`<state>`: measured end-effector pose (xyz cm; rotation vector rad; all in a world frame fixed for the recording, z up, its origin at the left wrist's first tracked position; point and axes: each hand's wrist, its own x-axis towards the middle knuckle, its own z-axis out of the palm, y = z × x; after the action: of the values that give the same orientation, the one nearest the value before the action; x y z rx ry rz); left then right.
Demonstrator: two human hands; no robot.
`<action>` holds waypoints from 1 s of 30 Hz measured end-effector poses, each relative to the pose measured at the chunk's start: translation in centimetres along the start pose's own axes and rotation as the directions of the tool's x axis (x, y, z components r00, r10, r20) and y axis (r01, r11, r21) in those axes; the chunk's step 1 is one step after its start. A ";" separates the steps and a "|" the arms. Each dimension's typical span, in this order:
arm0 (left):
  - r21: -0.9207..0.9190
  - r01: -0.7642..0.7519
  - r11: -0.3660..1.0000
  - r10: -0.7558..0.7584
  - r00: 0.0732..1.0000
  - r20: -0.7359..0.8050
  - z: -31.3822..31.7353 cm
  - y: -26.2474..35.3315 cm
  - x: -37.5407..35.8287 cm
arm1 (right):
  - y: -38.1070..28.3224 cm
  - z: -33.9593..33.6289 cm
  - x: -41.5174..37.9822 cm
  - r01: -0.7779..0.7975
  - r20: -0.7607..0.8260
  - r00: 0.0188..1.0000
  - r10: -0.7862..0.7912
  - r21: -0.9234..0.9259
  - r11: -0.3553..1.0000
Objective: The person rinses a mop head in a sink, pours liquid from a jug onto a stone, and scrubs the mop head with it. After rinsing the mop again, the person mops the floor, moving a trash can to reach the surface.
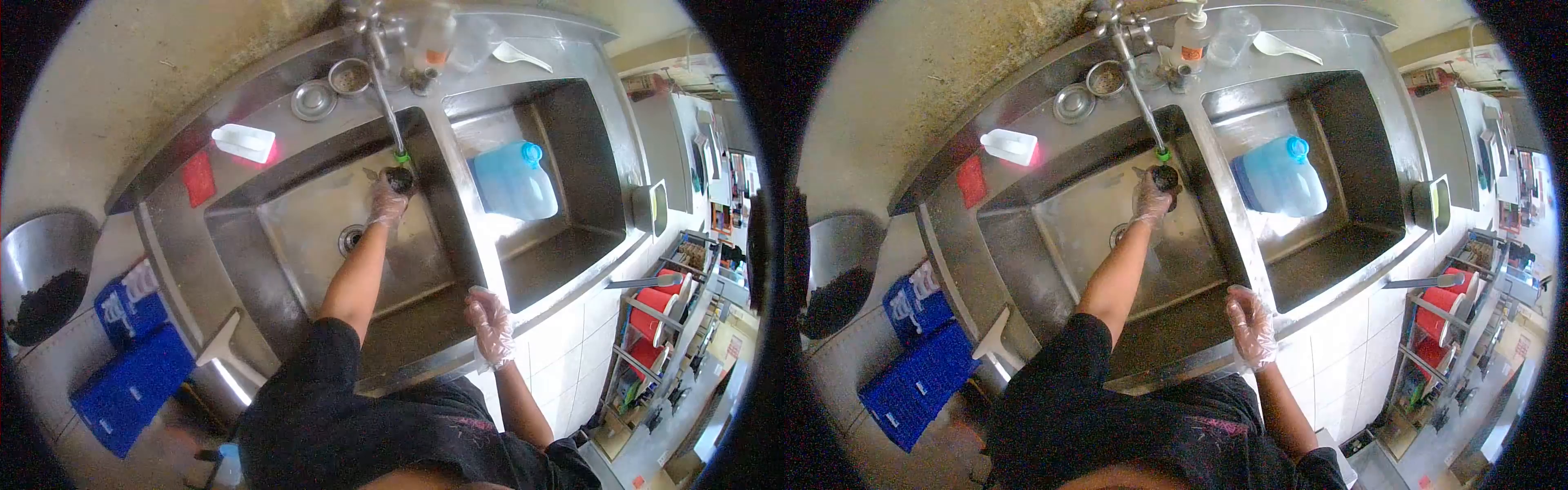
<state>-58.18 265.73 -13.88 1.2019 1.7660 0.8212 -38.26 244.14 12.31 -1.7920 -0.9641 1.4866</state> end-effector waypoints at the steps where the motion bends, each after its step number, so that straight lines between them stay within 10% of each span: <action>1: 0.034 0.045 0.998 -0.045 0.999 0.023 -0.2 0.2 -0.1 | 0.2 -0.1 0.0 -0.014 0.003 1.000 0.014 0.008 1.000; 30: -0.231 0.019 0.973 -0.009 0.999 0.044 -0.1 1.0 -0.5 | 0.0 0.5 0.4 0.002 0.036 0.999 -0.001 -0.049 0.999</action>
<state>-57.78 265.57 -12.88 1.0437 1.5930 0.9580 -38.71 244.43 12.01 -1.8040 -1.0279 1.5113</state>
